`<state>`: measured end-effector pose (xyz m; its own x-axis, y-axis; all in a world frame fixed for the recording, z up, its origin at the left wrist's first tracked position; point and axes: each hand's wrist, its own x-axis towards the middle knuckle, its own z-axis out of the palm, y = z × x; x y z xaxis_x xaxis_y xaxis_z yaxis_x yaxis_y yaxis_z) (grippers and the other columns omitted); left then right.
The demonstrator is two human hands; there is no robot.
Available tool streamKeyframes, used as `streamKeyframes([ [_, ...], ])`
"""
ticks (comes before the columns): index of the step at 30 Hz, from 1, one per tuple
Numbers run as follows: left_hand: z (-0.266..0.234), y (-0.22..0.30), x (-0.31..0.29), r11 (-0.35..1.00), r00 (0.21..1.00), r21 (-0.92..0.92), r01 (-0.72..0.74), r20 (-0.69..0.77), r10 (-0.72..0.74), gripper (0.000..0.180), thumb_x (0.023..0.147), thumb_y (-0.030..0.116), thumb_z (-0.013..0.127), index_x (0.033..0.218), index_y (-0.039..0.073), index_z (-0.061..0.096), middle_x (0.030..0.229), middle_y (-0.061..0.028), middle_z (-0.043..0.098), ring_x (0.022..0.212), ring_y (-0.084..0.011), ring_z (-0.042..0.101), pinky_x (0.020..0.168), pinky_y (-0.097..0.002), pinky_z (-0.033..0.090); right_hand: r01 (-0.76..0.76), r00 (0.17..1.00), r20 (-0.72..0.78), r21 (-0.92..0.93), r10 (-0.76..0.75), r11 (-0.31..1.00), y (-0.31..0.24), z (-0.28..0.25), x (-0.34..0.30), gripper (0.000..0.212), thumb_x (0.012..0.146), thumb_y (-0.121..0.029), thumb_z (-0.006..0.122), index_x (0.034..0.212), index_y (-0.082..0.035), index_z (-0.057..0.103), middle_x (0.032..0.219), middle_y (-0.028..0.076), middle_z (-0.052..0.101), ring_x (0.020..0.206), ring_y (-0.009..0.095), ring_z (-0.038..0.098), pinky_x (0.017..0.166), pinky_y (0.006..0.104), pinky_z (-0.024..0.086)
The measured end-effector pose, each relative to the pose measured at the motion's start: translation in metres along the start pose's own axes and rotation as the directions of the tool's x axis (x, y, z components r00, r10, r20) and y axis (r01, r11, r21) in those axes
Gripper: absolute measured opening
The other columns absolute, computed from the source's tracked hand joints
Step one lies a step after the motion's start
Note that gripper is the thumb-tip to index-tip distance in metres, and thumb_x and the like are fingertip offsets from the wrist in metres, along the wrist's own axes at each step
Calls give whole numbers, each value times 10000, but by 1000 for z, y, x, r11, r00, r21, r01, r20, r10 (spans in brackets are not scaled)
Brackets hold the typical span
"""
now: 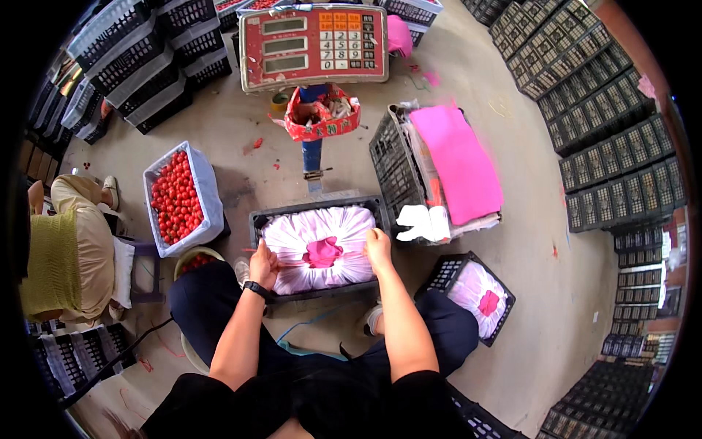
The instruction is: The person sorts tomatoes from large containers into smaller crates lined with paper, then covers the top with a pink foam sheet and secures the liner.
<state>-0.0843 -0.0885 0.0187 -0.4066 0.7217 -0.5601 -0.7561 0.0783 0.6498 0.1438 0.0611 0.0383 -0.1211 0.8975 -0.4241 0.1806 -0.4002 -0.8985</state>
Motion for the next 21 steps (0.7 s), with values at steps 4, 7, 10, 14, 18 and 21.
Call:
streamKeyframes([
  [4, 53, 40, -21, 966, 947, 105, -236, 247, 205, 401, 915, 338, 400, 566, 146, 362, 484, 58, 276, 432, -59, 225, 427, -243, 250, 574, 765, 627, -559, -148, 598, -94, 27, -59, 217, 794, -175, 456, 771, 32, 519, 718, 242, 528, 686, 360, 538, 603, 409, 405],
  [7, 108, 33, -33, 816, 856, 384, -432, 458, 238, 392, 918, 296, 403, 597, 79, 463, 492, 24, 372, 441, -65, 314, 409, -261, 276, 710, 661, 735, -549, -150, 440, -98, 50, -77, 255, 815, -223, 446, 751, 1, 551, 698, 222, 563, 703, 379, 553, 634, 451, 426],
  [10, 123, 41, -37, 601, 810, 565, -566, 519, 275, 337, 890, 200, 436, 626, 15, 529, 661, -65, 529, 642, -156, 478, 595, -311, 389, 607, 761, 640, -642, -110, 468, -97, 55, -76, 291, 828, -250, 433, 756, -3, 568, 713, 216, 579, 709, 380, 563, 633, 454, 432],
  [14, 124, 60, -41, 270, 531, 460, -846, 778, 337, 180, 849, 129, 490, 759, -5, 570, 961, -92, 564, 991, -235, 464, 886, -350, 338, 584, 797, 578, -662, -176, 470, -90, 57, -71, 328, 836, -268, 420, 715, -1, 568, 727, 216, 585, 721, 372, 569, 631, 448, 437],
  [18, 73, 31, -13, 803, 762, 410, -434, 643, 83, 256, 862, 160, 519, 1085, 39, 485, 1194, -104, 443, 1032, -160, 457, 899, -294, 351, 518, 838, 474, -541, -269, 662, -78, 48, -60, 330, 823, -259, 415, 692, 14, 545, 695, 235, 554, 679, 386, 552, 605, 439, 416],
  [21, 62, 2, -12, 669, 754, 585, -459, 654, -55, 240, 848, 154, 539, 1046, 18, 531, 1057, -84, 535, 947, -156, 504, 835, -280, 392, 465, 864, 441, -516, -243, 719, -74, 43, -52, 325, 813, -252, 411, 689, 28, 522, 685, 244, 537, 664, 380, 544, 591, 422, 399],
])
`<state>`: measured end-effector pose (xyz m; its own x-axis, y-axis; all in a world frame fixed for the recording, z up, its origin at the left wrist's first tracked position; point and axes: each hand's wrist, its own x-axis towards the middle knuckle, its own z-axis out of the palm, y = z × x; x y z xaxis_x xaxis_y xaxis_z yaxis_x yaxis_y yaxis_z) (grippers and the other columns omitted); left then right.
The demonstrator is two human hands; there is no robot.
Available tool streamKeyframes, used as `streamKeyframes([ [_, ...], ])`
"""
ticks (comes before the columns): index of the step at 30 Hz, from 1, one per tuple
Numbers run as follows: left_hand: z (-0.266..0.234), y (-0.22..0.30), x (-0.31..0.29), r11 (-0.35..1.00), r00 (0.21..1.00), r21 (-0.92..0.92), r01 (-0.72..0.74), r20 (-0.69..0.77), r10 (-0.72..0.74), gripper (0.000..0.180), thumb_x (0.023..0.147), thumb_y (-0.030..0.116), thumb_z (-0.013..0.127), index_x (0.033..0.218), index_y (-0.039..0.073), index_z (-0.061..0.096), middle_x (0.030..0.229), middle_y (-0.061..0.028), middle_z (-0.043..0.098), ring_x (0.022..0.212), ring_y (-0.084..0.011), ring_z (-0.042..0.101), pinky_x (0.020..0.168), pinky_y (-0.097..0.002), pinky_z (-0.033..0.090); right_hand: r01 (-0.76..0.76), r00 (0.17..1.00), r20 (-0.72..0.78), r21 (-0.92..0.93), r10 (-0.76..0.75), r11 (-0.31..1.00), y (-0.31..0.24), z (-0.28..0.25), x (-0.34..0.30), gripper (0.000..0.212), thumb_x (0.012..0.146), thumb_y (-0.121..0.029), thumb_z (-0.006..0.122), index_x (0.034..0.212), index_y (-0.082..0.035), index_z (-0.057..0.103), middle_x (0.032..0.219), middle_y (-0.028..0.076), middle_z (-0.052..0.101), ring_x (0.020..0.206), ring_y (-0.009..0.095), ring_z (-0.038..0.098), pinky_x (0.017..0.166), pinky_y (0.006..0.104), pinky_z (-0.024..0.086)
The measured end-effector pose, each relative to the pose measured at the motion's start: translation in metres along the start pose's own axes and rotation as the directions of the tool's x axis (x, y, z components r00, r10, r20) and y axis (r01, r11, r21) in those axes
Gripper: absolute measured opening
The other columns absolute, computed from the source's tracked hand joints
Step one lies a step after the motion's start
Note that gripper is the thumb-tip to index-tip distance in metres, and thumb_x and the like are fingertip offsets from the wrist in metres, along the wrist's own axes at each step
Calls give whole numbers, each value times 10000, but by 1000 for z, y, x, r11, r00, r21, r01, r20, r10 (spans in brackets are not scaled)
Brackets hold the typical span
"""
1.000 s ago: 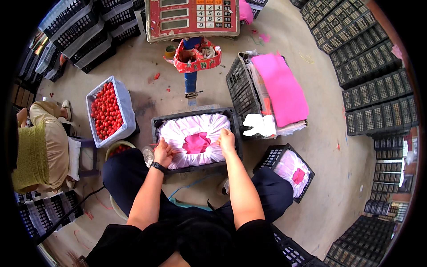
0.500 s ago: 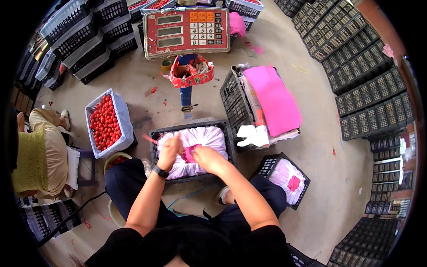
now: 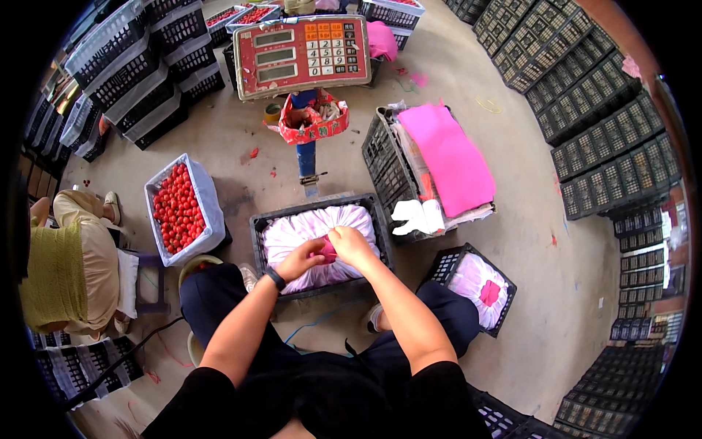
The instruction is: The person sorts tomatoes from large containers into smaller crates lined with paper, then covers the top with a pink foam sheet and secures the liner.
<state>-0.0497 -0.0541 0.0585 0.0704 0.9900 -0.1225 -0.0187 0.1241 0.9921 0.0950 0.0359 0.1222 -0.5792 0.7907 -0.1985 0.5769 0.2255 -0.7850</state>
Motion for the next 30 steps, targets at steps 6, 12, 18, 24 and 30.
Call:
streamKeyframes([
  [6, 17, -22, 2, 972, 954, -231, -36, -299, -35, 142, 882, 119, 467, 907, 3, 544, 778, -28, 566, 745, -129, 529, 722, -228, 408, -95, 990, -80, 234, 117, 968, 21, -7, 15, 309, 847, -284, 456, 722, -10, 524, 573, 78, 511, 505, 154, 491, 482, 317, 392],
  [12, 22, -17, 11, 871, 953, -491, 31, -249, -174, 120, 881, 121, 450, 859, 22, 515, 649, 14, 459, 622, -90, 442, 602, -209, 361, -337, 863, 196, 910, 466, 241, 86, -5, -1, 271, 876, -279, 457, 655, -140, 384, 517, -57, 282, 405, 56, 252, 392, 230, 253],
  [18, 19, -9, 19, 909, 981, 411, -67, -137, 135, 149, 821, 79, 443, 846, -19, 552, 770, -160, 583, 706, -262, 554, 655, -330, 432, -59, 914, -175, 836, 366, 546, 10, 3, 18, 273, 884, -275, 461, 680, -93, 461, 494, -47, 329, 408, 57, 334, 382, 227, 297],
  [24, 21, 0, 21, 918, 984, 365, -157, -16, 175, 144, 789, 80, 446, 767, -15, 552, 690, -184, 566, 646, -316, 551, 607, -384, 425, -2, 992, -81, 770, 100, 638, -9, 33, 42, 228, 893, -257, 447, 859, -38, 501, 735, 62, 516, 709, 127, 528, 669, 265, 427],
  [30, 12, -24, 25, 980, 984, 177, 95, -166, -65, 232, 873, 144, 406, 899, -31, 556, 751, -162, 594, 669, -221, 546, 625, -332, 434, 168, 983, 55, 120, -176, 978, 48, 44, 28, 416, 829, -262, 535, 1098, 45, 451, 1123, 215, 491, 1056, 282, 485, 909, 339, 367],
])
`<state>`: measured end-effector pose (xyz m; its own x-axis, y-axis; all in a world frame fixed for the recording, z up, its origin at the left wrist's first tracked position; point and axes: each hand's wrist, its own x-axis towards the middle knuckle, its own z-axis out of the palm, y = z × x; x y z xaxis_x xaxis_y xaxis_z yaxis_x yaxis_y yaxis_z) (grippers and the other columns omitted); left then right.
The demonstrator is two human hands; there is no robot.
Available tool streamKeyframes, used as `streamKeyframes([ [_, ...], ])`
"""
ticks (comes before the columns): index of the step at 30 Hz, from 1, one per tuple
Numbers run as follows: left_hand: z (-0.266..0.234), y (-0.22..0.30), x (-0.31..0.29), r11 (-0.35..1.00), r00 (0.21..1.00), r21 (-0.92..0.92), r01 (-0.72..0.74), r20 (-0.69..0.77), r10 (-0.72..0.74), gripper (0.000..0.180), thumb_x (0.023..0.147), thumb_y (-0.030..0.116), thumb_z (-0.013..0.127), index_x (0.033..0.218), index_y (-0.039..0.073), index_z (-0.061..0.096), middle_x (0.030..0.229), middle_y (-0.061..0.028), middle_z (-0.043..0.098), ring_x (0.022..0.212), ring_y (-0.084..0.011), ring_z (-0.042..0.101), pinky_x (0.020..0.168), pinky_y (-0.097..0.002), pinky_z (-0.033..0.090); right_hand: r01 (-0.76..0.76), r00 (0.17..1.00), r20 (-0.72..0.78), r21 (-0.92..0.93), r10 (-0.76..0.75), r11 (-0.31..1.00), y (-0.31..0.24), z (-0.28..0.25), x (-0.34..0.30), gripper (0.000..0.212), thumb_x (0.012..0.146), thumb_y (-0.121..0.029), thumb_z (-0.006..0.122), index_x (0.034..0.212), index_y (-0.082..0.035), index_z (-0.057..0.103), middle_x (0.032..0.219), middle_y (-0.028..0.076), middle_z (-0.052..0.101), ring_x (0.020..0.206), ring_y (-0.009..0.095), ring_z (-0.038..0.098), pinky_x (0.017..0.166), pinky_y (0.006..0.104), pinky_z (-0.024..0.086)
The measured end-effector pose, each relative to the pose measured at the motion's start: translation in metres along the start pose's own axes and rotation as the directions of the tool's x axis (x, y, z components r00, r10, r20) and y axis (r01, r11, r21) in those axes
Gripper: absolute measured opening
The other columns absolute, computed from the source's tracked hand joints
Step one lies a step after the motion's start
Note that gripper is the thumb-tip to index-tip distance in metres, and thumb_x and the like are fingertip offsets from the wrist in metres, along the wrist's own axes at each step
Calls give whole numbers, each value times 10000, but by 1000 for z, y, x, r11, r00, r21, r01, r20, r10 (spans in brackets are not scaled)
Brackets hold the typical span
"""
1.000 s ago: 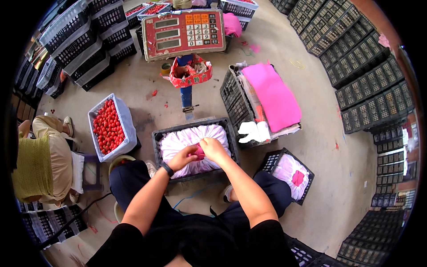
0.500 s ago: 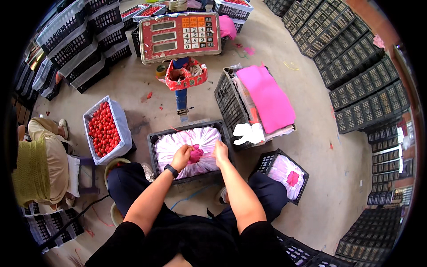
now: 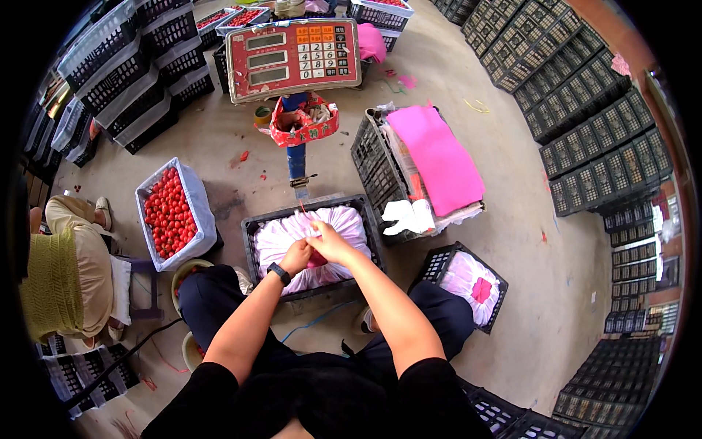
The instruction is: The person sorts tomatoes from large containers into smaller crates lined with paper, then covers the top with a pink foam sheet and secures the liner.
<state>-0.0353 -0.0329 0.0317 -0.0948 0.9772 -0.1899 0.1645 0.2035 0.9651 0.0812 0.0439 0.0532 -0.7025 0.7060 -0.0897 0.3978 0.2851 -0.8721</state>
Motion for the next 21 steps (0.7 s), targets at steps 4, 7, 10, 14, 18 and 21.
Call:
streamKeyframes([
  [4, 0, -19, 5, 1000, 999, -5, 26, -41, -26, 257, 900, 194, 408, 882, 6, 583, 656, -57, 550, 575, -121, 469, 544, -277, 397, -197, 978, -80, -31, 194, 980, -15, -3, -29, 290, 815, -249, 545, 907, 26, 543, 851, 162, 595, 813, 278, 581, 727, 348, 445],
  [7, 1, -9, 4, 995, 997, -64, 80, -16, -81, 261, 902, 203, 415, 851, 30, 603, 621, -7, 511, 537, -77, 425, 494, -237, 359, -403, 915, -63, -71, 399, 912, -10, -11, -52, 314, 813, -247, 562, 974, 17, 505, 863, 147, 596, 775, 219, 581, 709, 310, 456],
  [10, -3, -10, 2, 995, 998, -84, 44, -34, -47, 266, 905, 206, 415, 842, 25, 599, 652, -15, 535, 550, -78, 446, 498, -223, 371, -245, 931, -274, 19, 241, 969, -15, 5, -62, 286, 757, -166, 614, 954, 12, 506, 936, 155, 570, 801, 230, 560, 714, 322, 444],
  [14, 3, 1, 3, 957, 988, -246, 152, 69, -139, 249, 908, 201, 416, 854, 20, 579, 707, -32, 564, 607, -84, 497, 546, -211, 410, -83, 944, -304, 162, 130, 983, 10, 23, -51, 398, 706, -92, 646, 1044, 17, 466, 1018, 179, 532, 956, 253, 524, 833, 324, 408],
  [18, -4, -19, 4, 980, 994, -168, 103, 55, -95, 228, 908, 189, 416, 873, 16, 560, 744, -43, 578, 635, -97, 527, 577, -221, 437, -168, 922, -238, 468, 307, 868, 4, 37, -35, 447, 720, -47, 630, 1102, 24, 410, 1001, 157, 550, 933, 212, 557, 798, 302, 448],
  [21, -2, -27, 4, 986, 1000, -164, 7, -8, -8, 229, 908, 191, 419, 870, 15, 561, 743, -39, 580, 627, -95, 524, 566, -224, 435, -222, 904, -193, 554, 383, 803, -6, 40, -33, 445, 743, -13, 606, 1123, 27, 377, 988, 137, 564, 867, 184, 580, 732, 281, 478],
])
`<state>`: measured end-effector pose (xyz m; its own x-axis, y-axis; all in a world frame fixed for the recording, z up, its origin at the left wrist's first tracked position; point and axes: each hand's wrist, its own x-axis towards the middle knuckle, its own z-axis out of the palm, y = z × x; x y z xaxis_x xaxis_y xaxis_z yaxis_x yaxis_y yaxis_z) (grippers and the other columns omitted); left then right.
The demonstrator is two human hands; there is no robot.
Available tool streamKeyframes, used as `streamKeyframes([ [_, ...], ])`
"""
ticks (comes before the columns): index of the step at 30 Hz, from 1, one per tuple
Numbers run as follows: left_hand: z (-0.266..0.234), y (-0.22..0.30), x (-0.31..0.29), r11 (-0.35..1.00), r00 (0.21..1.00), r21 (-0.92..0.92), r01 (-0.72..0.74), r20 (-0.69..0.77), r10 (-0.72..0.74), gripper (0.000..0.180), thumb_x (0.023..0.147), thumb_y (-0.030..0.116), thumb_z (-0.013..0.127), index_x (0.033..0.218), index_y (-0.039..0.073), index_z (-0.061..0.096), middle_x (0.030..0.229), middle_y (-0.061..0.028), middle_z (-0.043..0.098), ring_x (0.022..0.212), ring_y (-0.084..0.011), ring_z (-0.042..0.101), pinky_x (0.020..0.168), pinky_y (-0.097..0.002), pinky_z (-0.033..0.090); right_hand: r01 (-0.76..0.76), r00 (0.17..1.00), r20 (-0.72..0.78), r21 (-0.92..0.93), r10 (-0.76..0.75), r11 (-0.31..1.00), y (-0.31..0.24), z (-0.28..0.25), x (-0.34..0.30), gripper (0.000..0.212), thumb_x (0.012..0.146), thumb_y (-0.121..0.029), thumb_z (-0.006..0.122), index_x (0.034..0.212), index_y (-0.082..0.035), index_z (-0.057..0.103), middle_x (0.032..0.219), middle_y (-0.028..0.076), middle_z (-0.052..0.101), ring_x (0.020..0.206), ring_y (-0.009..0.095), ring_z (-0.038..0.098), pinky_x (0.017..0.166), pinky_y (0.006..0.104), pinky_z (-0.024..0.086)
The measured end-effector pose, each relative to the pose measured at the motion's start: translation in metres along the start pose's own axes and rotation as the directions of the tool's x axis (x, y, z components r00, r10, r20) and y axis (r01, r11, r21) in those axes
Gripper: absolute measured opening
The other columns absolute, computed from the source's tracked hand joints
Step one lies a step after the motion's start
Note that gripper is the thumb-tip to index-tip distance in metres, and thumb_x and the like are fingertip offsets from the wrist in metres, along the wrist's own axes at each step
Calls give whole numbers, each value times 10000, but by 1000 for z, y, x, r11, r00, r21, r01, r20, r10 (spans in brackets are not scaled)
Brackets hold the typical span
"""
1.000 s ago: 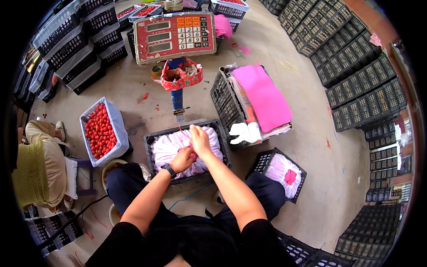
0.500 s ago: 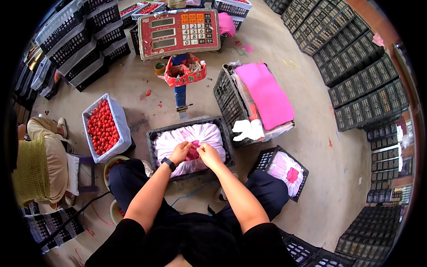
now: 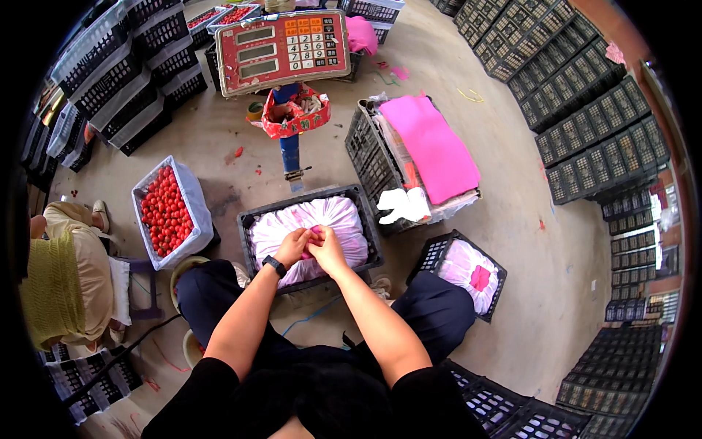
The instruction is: The person sorts tomatoes from large containers into smaller crates lined with paper, then covers the top with a pink foam sheet and secures the liner.
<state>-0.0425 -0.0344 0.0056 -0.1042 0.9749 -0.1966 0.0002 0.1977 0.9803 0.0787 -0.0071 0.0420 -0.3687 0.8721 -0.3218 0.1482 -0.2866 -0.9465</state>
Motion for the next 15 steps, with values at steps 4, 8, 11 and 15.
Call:
streamKeyframes([
  [4, 9, 36, -8, 970, 980, -142, 195, 73, -186, 232, 904, 198, 429, 859, 25, 576, 722, -35, 579, 636, -94, 511, 580, -218, 420, 3, 996, -86, -34, -6, 999, 14, -6, -2, 323, 760, -80, 613, 1024, 28, 463, 882, 109, 592, 802, 163, 580, 697, 274, 466],
  [8, 6, 21, -5, 999, 1000, 43, 9, -8, -8, 244, 903, 203, 433, 861, 22, 591, 687, -19, 559, 611, -64, 461, 553, -200, 379, -129, 984, -142, -187, 103, 974, -7, -18, -18, 183, 798, -165, 600, 829, 11, 561, 753, 51, 587, 670, 120, 530, 620, 248, 427],
  [11, 1, 14, -5, 996, 997, -46, 74, -2, -74, 244, 903, 201, 435, 879, 23, 600, 660, 9, 534, 556, -56, 408, 509, -203, 347, -106, 992, -82, -109, 97, 988, -20, -17, -30, 153, 822, -167, 567, 864, -20, 570, 799, 39, 577, 727, 105, 523, 668, 235, 416],
  [15, 3, 26, -4, 936, 977, -284, 209, 108, -186, 241, 905, 196, 426, 922, 26, 595, 676, 12, 547, 569, -57, 413, 522, -188, 341, -59, 997, -67, -248, 44, 967, -1, -19, -48, 128, 810, -148, 576, 832, -21, 574, 753, 32, 584, 707, 104, 531, 661, 242, 423],
])
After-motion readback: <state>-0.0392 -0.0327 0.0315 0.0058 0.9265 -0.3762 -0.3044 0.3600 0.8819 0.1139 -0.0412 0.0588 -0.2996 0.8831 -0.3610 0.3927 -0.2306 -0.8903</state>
